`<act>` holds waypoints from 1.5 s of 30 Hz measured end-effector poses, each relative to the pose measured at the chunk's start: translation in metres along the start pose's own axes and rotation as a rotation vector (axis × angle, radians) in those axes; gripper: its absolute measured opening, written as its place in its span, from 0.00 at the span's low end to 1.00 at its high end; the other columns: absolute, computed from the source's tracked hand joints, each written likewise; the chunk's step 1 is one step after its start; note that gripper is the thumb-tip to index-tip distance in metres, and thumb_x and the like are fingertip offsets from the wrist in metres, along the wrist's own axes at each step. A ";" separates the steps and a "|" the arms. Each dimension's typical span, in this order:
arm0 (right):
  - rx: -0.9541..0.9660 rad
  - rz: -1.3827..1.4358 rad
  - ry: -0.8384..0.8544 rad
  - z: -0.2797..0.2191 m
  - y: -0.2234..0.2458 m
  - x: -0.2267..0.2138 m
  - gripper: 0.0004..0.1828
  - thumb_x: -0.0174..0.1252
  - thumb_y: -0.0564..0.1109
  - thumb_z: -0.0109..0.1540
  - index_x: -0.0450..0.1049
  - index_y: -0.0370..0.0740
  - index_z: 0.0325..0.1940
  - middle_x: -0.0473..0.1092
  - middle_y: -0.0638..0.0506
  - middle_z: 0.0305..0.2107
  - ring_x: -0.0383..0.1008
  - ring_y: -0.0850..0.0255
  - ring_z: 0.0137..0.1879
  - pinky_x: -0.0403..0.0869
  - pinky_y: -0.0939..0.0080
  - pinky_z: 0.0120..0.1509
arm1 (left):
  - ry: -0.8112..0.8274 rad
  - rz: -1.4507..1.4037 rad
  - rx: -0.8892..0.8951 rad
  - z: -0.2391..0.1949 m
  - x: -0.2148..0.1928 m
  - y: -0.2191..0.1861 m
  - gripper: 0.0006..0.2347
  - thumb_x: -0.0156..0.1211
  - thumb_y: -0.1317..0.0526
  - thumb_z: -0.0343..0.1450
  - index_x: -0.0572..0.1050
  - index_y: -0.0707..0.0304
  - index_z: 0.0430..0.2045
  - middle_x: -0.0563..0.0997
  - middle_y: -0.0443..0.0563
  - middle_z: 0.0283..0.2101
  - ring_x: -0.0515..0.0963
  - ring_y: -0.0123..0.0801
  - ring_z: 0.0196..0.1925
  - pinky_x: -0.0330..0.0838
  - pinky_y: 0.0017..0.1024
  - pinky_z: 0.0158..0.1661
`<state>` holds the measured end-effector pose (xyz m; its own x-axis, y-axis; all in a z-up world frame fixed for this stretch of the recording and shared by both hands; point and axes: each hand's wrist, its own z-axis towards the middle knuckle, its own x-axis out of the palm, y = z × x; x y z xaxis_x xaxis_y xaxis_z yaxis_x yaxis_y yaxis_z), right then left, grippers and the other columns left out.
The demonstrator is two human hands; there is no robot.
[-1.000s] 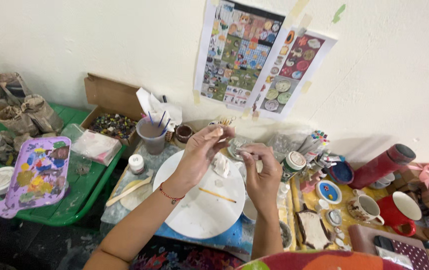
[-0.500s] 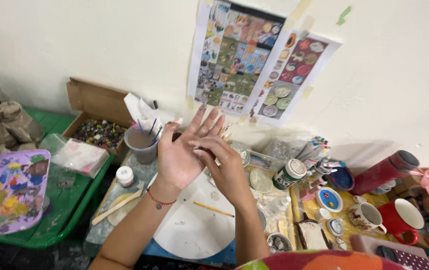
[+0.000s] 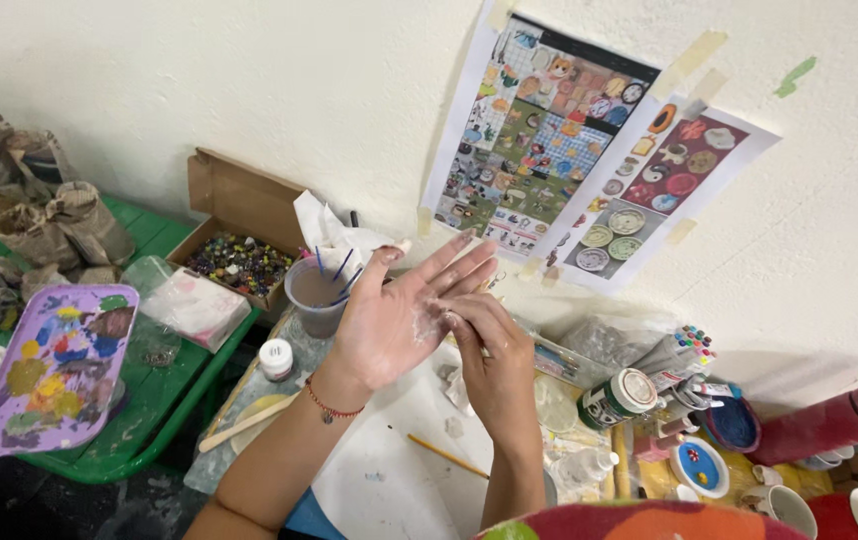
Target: The person paints the edges of a shaped clay piece with a brush and then picks up and positions small clay fragments on a surface by hand.
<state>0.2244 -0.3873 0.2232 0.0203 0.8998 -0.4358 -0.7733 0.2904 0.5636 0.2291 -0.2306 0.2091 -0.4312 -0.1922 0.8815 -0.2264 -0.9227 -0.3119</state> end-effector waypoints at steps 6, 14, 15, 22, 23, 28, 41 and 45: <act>0.057 0.042 -0.020 0.004 -0.011 0.003 0.09 0.59 0.31 0.64 0.79 0.34 0.48 0.78 0.48 0.40 0.79 0.61 0.44 0.76 0.64 0.50 | 0.061 -0.027 0.027 0.008 -0.001 0.000 0.32 0.34 0.44 0.77 0.53 0.67 0.73 0.56 0.60 0.77 0.54 0.43 0.79 0.54 0.36 0.72; 0.110 0.041 -0.085 -0.004 -0.017 -0.004 0.09 0.68 0.33 0.57 0.80 0.36 0.42 0.78 0.51 0.38 0.74 0.68 0.37 0.69 0.72 0.37 | 0.182 0.021 0.126 -0.001 0.014 0.003 0.39 0.37 0.34 0.73 0.45 0.53 0.79 0.46 0.52 0.82 0.46 0.37 0.83 0.51 0.36 0.73; 0.085 0.022 -0.084 -0.006 -0.016 -0.005 0.09 0.69 0.33 0.57 0.81 0.36 0.41 0.78 0.51 0.38 0.74 0.69 0.37 0.69 0.73 0.37 | 0.209 0.000 0.127 -0.003 0.012 0.004 0.40 0.37 0.32 0.73 0.43 0.50 0.79 0.44 0.49 0.83 0.45 0.36 0.83 0.51 0.37 0.73; 0.131 0.069 -0.071 -0.005 -0.020 -0.003 0.11 0.69 0.33 0.56 0.81 0.38 0.42 0.79 0.51 0.39 0.74 0.69 0.37 0.69 0.73 0.37 | 0.124 -0.057 0.192 0.001 0.003 0.008 0.45 0.31 0.23 0.69 0.39 0.43 0.80 0.40 0.45 0.83 0.42 0.35 0.81 0.46 0.36 0.74; 0.172 0.064 -0.062 -0.004 -0.022 -0.003 0.12 0.68 0.33 0.56 0.82 0.38 0.43 0.79 0.51 0.39 0.74 0.69 0.36 0.70 0.73 0.37 | 0.131 -0.109 0.192 0.002 0.002 0.008 0.45 0.30 0.23 0.69 0.39 0.43 0.80 0.40 0.45 0.82 0.42 0.35 0.81 0.46 0.36 0.74; 0.145 0.037 -0.124 -0.007 -0.024 0.001 0.11 0.65 0.31 0.61 0.80 0.37 0.47 0.77 0.51 0.42 0.74 0.70 0.43 0.71 0.73 0.42 | 0.110 -0.237 0.167 0.008 0.006 0.005 0.46 0.25 0.22 0.70 0.39 0.51 0.80 0.43 0.51 0.82 0.43 0.37 0.82 0.45 0.36 0.74; 0.147 -0.136 -0.131 -0.009 -0.017 -0.002 0.10 0.65 0.32 0.61 0.78 0.35 0.46 0.77 0.48 0.38 0.78 0.65 0.40 0.74 0.70 0.41 | 0.078 -0.238 0.066 0.009 -0.001 -0.009 0.45 0.23 0.22 0.70 0.39 0.48 0.79 0.43 0.50 0.82 0.44 0.39 0.81 0.46 0.33 0.73; 0.101 -0.175 -0.111 -0.009 -0.023 0.000 0.10 0.69 0.36 0.58 0.78 0.37 0.43 0.78 0.50 0.35 0.79 0.65 0.40 0.76 0.70 0.41 | 0.018 -0.281 0.036 0.016 -0.009 -0.011 0.44 0.25 0.23 0.72 0.39 0.49 0.79 0.44 0.51 0.82 0.45 0.40 0.81 0.49 0.32 0.72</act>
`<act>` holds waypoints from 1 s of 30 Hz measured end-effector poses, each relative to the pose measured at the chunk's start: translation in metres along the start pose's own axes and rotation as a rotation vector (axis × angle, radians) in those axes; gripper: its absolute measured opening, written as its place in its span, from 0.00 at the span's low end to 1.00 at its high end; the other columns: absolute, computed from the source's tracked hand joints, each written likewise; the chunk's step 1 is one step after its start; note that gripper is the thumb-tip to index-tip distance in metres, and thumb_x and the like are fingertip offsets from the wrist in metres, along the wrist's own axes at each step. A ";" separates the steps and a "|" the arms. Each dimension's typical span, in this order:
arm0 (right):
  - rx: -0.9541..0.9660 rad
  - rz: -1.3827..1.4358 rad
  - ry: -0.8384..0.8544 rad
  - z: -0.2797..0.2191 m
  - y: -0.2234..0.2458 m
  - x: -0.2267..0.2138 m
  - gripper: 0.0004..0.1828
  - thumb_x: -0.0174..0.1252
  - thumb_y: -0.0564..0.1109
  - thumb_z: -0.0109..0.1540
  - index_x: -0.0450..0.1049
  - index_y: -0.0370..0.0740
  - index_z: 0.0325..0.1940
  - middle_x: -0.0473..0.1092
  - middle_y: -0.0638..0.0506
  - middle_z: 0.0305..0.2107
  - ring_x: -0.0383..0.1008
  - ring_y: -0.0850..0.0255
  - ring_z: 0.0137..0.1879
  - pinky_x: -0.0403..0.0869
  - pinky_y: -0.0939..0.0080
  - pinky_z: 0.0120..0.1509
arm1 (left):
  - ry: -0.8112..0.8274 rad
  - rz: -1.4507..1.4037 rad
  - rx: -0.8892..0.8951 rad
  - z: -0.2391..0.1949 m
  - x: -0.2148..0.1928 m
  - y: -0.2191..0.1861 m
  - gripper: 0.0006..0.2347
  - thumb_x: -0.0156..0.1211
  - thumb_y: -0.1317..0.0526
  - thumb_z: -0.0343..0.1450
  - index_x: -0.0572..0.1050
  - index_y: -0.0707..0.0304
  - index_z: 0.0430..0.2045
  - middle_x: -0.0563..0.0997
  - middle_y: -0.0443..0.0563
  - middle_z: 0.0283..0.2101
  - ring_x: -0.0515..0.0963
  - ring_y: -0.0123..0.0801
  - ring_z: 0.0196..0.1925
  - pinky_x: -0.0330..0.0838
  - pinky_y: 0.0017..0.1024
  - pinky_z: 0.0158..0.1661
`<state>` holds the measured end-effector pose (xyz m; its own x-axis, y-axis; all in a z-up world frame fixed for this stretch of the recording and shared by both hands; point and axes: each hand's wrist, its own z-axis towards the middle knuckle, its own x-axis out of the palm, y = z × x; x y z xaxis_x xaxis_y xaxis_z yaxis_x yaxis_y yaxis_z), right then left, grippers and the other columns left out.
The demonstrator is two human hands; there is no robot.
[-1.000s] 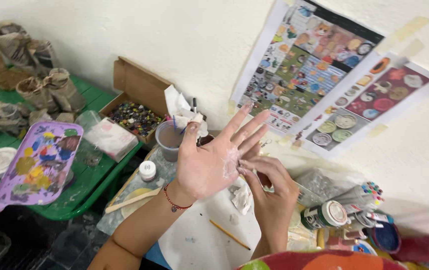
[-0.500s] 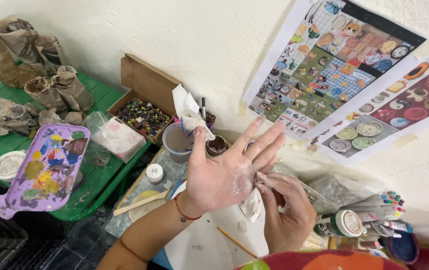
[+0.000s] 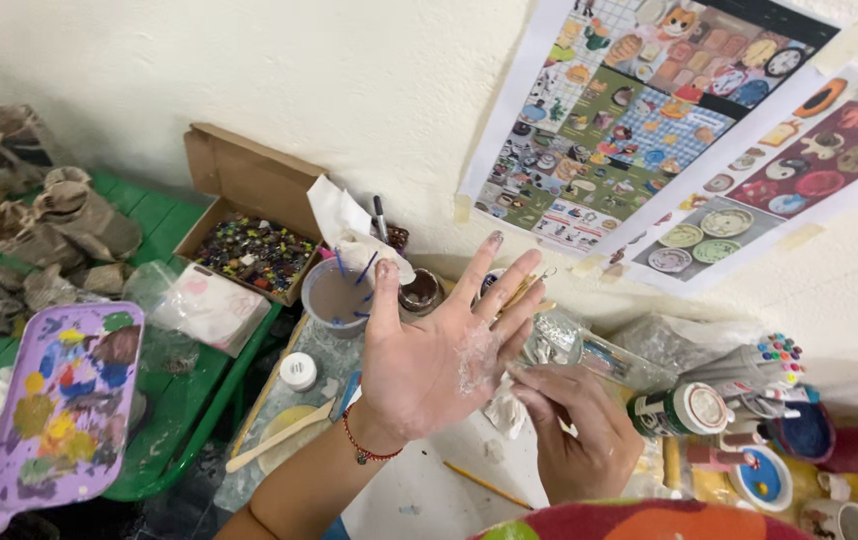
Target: The person paints the edges of a shaped clay piece with a brush and then picks up and positions small clay fragments on a surface by hand.
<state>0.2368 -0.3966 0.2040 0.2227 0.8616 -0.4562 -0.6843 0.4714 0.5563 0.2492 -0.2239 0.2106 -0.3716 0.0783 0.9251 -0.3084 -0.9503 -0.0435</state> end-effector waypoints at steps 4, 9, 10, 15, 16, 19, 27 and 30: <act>0.107 0.052 0.034 0.000 0.001 0.008 0.10 0.68 0.34 0.57 0.78 0.36 0.42 0.78 0.49 0.36 0.80 0.63 0.41 0.77 0.69 0.37 | -0.010 -0.047 -0.072 0.006 -0.007 -0.003 0.41 0.25 0.25 0.73 0.40 0.48 0.79 0.47 0.51 0.81 0.47 0.39 0.80 0.51 0.33 0.72; 0.079 0.019 0.031 0.005 -0.002 0.015 0.08 0.66 0.34 0.59 0.78 0.37 0.42 0.77 0.48 0.39 0.81 0.61 0.45 0.81 0.68 0.42 | -0.043 0.042 -0.104 0.010 -0.009 0.001 0.37 0.23 0.31 0.76 0.42 0.49 0.79 0.49 0.52 0.80 0.47 0.39 0.81 0.47 0.32 0.73; 0.086 0.009 0.039 0.006 -0.003 0.016 0.08 0.65 0.34 0.59 0.78 0.37 0.42 0.77 0.48 0.39 0.81 0.61 0.45 0.81 0.68 0.43 | -0.057 0.069 -0.108 0.011 -0.008 0.001 0.36 0.23 0.32 0.76 0.43 0.49 0.79 0.49 0.52 0.80 0.47 0.39 0.81 0.47 0.32 0.73; 0.146 0.053 0.092 0.012 -0.001 0.015 0.06 0.62 0.34 0.61 0.75 0.36 0.43 0.76 0.49 0.40 0.81 0.64 0.43 0.80 0.68 0.43 | -0.103 0.100 -0.091 0.011 -0.006 0.008 0.33 0.24 0.36 0.77 0.44 0.50 0.78 0.50 0.53 0.80 0.48 0.39 0.80 0.49 0.34 0.71; 0.160 0.038 0.081 0.011 0.000 0.013 0.07 0.63 0.34 0.61 0.76 0.37 0.42 0.77 0.50 0.39 0.79 0.65 0.39 0.77 0.69 0.39 | -0.116 0.125 -0.093 0.009 -0.005 0.009 0.33 0.24 0.36 0.77 0.44 0.49 0.78 0.50 0.52 0.80 0.48 0.39 0.80 0.50 0.33 0.70; 0.175 0.001 0.050 0.009 0.005 0.006 0.07 0.66 0.36 0.59 0.77 0.38 0.41 0.77 0.52 0.38 0.72 0.68 0.31 0.70 0.70 0.32 | -0.130 0.182 -0.085 0.006 -0.005 0.011 0.32 0.25 0.37 0.77 0.43 0.46 0.78 0.52 0.49 0.79 0.49 0.37 0.80 0.54 0.31 0.67; 0.139 0.025 0.000 0.009 0.006 0.003 0.08 0.65 0.36 0.60 0.76 0.38 0.43 0.77 0.53 0.40 0.64 0.69 0.28 0.67 0.71 0.32 | -0.082 0.169 -0.039 0.005 -0.004 0.022 0.32 0.26 0.37 0.78 0.42 0.47 0.77 0.54 0.51 0.79 0.52 0.39 0.79 0.60 0.29 0.63; 0.128 -0.055 0.026 0.011 0.006 0.002 0.12 0.66 0.37 0.59 0.78 0.37 0.47 0.78 0.52 0.37 0.65 0.64 0.26 0.69 0.67 0.34 | -0.176 0.293 -0.038 0.006 -0.004 0.019 0.33 0.26 0.37 0.75 0.44 0.46 0.76 0.56 0.50 0.77 0.54 0.38 0.77 0.61 0.32 0.64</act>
<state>0.2405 -0.3898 0.2142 0.2378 0.8296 -0.5053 -0.5768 0.5391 0.6137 0.2501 -0.2445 0.2082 -0.2938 -0.2531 0.9217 -0.2446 -0.9123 -0.3285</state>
